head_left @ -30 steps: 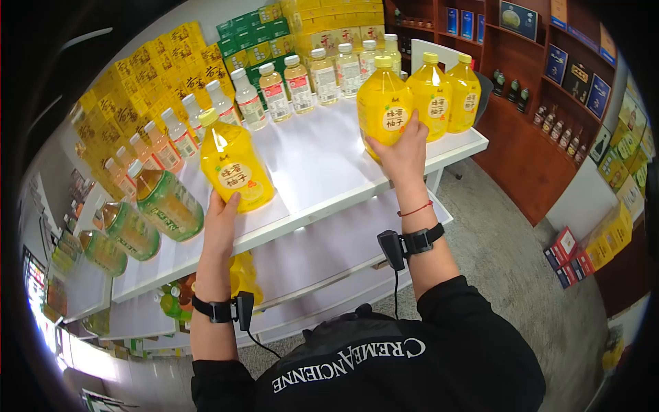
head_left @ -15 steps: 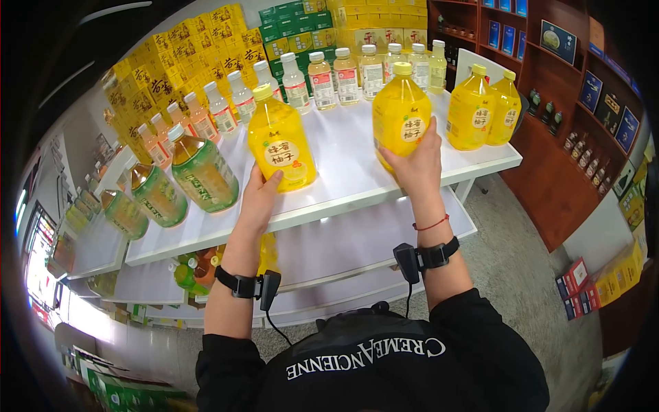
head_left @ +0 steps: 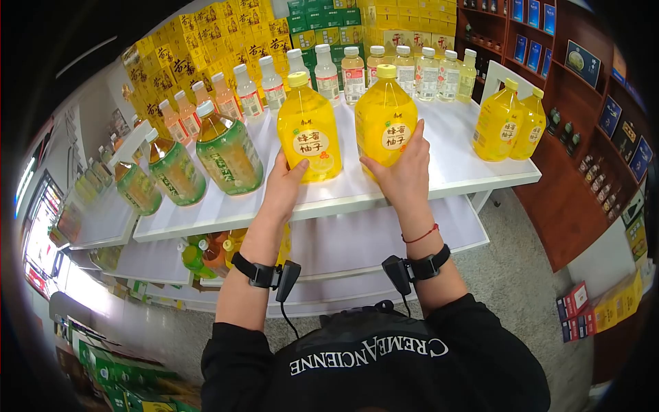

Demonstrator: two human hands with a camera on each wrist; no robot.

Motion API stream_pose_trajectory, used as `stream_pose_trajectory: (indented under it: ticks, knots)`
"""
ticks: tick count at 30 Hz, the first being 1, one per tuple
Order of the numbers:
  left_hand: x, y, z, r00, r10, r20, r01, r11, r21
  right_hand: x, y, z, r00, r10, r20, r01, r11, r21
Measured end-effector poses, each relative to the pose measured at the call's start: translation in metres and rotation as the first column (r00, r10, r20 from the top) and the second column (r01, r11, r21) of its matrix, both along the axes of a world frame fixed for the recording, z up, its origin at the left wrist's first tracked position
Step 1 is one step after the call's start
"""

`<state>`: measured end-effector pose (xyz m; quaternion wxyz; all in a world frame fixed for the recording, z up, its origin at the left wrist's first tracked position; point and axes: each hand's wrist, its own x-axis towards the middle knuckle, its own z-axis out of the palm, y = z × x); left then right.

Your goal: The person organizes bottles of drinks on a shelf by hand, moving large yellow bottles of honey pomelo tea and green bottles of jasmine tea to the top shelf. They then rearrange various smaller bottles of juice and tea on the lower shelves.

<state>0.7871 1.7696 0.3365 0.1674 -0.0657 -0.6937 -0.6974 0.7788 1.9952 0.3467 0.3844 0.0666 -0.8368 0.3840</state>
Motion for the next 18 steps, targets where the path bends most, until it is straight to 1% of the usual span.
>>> stream_pose_trajectory:
  ticks: [3, 8, 10, 12, 18]
  knots:
    - [0.0019, 0.0028, 0.0015, 1.0, 0.001, 0.001, -0.001, 1.0, -0.003, 0.0008, -0.001, -0.0007, 1.0, -0.005, -0.024, 0.005, 1.0, -0.004]
    - [0.0051, 0.0067, 0.005, 1.0, -0.005, 0.024, 0.005, 1.0, 0.009, 0.0007, -0.0051, 0.0022, 1.0, -0.025, -0.001, 0.025, 1.0, -0.015]
    - [0.0049, 0.0074, 0.0027, 1.0, 0.011, -0.026, -0.01, 1.0, 0.03, -0.0005, -0.0072, 0.0035, 0.999, -0.038, 0.013, 0.038, 0.999, -0.014]
    - [0.0005, 0.0023, -0.0007, 1.0, -0.005, -0.013, 0.006, 1.0, 0.018, -0.0015, -0.0085, 0.0039, 1.0, -0.006, 0.024, 0.007, 0.999, -0.038]
    - [0.0, -0.0004, -0.0001, 1.0, -0.022, 0.003, 0.022, 1.0, 0.018, -0.0045, -0.0095, 0.0003, 1.0, -0.028, 0.005, 0.028, 0.999, -0.038]
